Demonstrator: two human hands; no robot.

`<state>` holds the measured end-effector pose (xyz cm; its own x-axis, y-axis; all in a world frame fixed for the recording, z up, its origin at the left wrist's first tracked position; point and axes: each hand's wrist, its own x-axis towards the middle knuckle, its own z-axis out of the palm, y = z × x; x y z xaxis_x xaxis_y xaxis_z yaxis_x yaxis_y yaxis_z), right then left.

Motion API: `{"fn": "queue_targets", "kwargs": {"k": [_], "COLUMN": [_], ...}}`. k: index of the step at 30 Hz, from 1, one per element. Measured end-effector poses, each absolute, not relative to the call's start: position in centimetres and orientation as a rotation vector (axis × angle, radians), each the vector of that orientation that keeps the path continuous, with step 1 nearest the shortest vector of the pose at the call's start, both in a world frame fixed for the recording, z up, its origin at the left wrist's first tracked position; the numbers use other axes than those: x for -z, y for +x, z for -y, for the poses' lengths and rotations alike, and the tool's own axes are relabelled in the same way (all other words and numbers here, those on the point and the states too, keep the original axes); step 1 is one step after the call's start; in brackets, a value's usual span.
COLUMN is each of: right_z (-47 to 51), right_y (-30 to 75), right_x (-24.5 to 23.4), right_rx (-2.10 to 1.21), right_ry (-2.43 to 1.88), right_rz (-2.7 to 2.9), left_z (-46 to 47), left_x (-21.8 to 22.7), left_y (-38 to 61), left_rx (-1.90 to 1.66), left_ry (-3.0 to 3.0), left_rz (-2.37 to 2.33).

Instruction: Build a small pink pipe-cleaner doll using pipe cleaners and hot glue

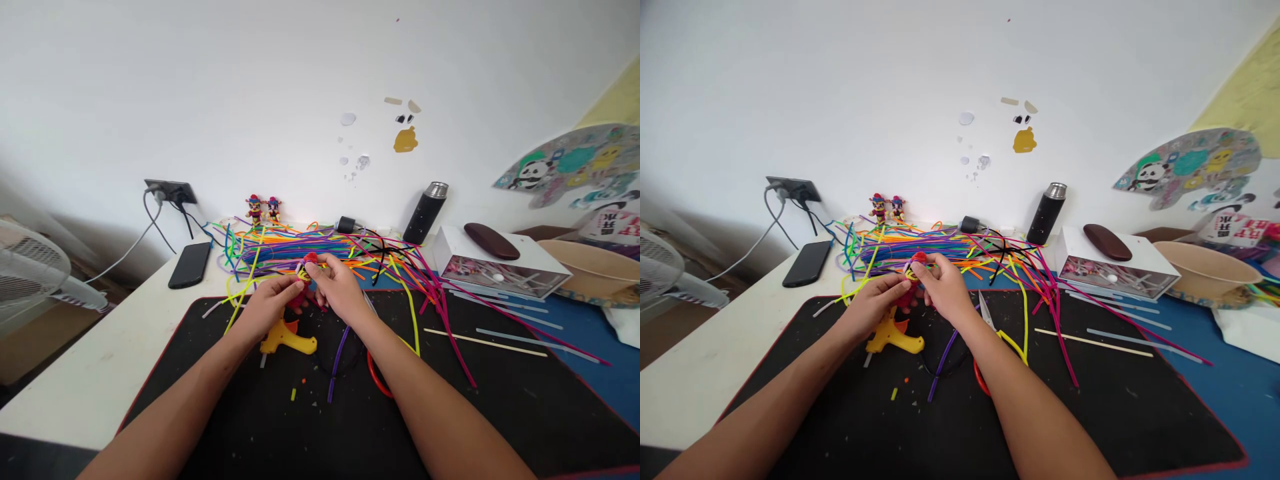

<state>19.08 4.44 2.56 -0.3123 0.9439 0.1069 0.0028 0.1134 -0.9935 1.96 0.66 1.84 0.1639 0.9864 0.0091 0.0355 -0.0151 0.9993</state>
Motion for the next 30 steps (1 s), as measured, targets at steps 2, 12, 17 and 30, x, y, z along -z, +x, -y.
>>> {"fn": "queue_targets", "kwargs": {"k": [2,12,17,30], "right_z": [-4.39,-4.75,-4.64,-4.5], "right_y": [19.03,19.22,18.96,18.81], "right_x": [-2.6,-2.28,-1.85,-1.92], "right_rx": [-1.357,-1.442,-1.48,-1.505], "right_ry": [-0.955,-0.876,-0.887,-0.898], "right_rz": [1.493,1.35,1.384,1.367], "left_z": [-0.69,-0.93,-1.03,-0.92], "left_x": [-1.79,-1.56,-1.53,-1.36], "left_y": [1.92,1.57,1.69,1.64], "left_rx": [-1.086,-1.244,-1.215,-1.168], "left_ry": [1.304,1.001,0.98,0.956], "left_rz": [-1.098,-0.951,-0.912,-0.854]}}
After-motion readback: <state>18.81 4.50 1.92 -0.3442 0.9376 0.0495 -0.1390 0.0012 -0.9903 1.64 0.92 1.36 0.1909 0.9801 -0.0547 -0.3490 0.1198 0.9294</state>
